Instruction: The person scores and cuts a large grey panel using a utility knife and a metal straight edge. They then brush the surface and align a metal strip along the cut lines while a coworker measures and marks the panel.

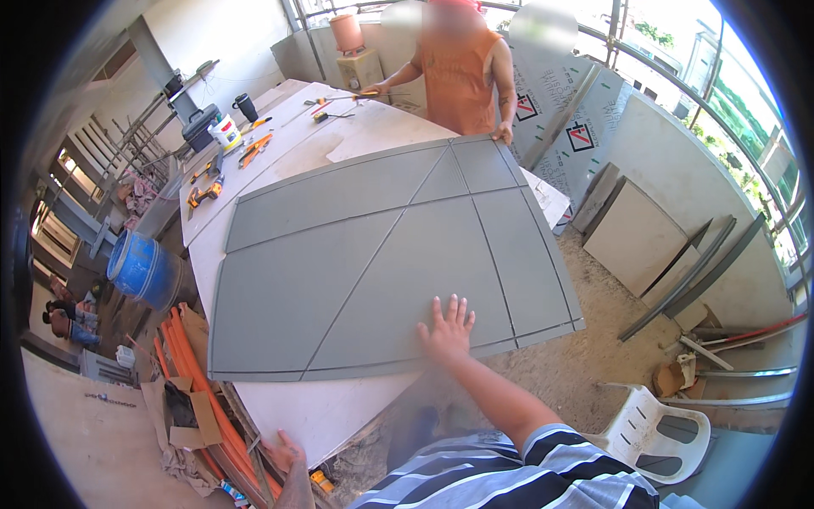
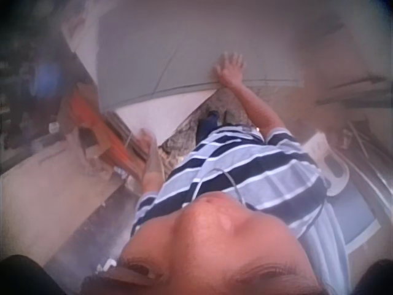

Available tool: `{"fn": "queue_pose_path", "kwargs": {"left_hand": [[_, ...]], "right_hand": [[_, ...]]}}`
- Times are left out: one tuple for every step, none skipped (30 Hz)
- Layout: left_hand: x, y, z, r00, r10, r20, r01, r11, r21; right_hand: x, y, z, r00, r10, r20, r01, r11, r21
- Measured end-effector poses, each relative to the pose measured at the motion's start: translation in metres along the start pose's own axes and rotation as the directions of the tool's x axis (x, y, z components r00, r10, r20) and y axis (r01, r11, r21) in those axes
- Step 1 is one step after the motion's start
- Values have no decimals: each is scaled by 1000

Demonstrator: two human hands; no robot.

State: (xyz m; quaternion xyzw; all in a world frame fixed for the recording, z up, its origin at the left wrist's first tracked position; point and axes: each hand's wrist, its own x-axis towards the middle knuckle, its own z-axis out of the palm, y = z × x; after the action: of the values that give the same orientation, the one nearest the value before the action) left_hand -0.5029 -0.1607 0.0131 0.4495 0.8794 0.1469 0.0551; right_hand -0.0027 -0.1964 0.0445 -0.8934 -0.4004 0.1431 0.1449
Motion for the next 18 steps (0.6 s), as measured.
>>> {"fn": "queue_pose_path", "kwargs": {"left_hand": [[0, 0, -1, 1000, -11, 14, 11, 1000, -4], [0, -4, -2, 1000, -2, 6, 2, 1000, -25], [1, -9, 0, 1000, 7, -3, -7, 999, -46], [3, -14, 3, 1000, 15, -12, -16, 998, -66], [7, -19, 9, 999, 32, -23, -34, 997, -67], [11, -24, 15, 998, 44, -35, -47, 997, -68], [12, -31, 19, 997, 56, -46, -59, 996, -67], [9, -26, 21, 999, 50, -21, -51, 998, -43], [7, -15, 18, 999, 36, -1, -36, 999, -18], [4, -4, 14, 1000, 23, 19, -23, 1000, 6], [1, 1, 6, 1000, 12, 22, -12, 1000, -16], [-2, 4, -1, 1000, 3, 26, -2, 999, -38], [-5, 7, -5, 999, -8, 31, 10, 998, -60], [-6, 3, -5, 1000, 0, 11, 1, 998, -63], [-1, -4, 1, 1000, 8, -12, -9, 998, -59], [4, -13, 7, 999, 14, -33, -16, 999, -46], [8, -30, 15, 993, 67, -93, -71, 997, -41], [10, -44, 19, 983, 116, -143, -121, 992, -23]], "right_hand": [[-2, 0, 0, 1000, 3, 2, -3, 1000, 11], [-2, -1, 0, 1000, -2, 4, 1, 1000, 24], [-3, -2, -1, 1000, -7, 7, 6, 999, 36], [-3, -1, -3, 1000, -15, -7, 15, 999, 49], [-4, 2, -5, 1000, -23, -18, 24, 998, 60], [-4, 6, -7, 999, -35, -28, 37, 997, 69], [0, 13, -5, 999, -40, -31, 44, 987, 156], [9, 30, -5, 999, -33, -42, 42, 972, 233], [15, 39, -7, 998, -34, -50, 47, 949, 311], [18, 47, -7, 986, -20, -164, 89, 900, 427], [20, 49, -13, 992, -25, -127, 82, 879, 470], [22, 52, -22, 996, -29, -89, 71, 857, 510], [24, 53, -31, 998, -36, -51, 58, 835, 548], [22, 50, -34, 993, -51, -108, 100, 853, 512], [27, 53, -39, 992, -70, -109, 120, 809, 576], [32, 60, -41, 991, -86, -98, 129, 759, 638], [29, 50, -49, 990, -97, -106, 143, 745, 652], [24, 38, -66, 988, -109, -105, 152, 733, 663]]}}
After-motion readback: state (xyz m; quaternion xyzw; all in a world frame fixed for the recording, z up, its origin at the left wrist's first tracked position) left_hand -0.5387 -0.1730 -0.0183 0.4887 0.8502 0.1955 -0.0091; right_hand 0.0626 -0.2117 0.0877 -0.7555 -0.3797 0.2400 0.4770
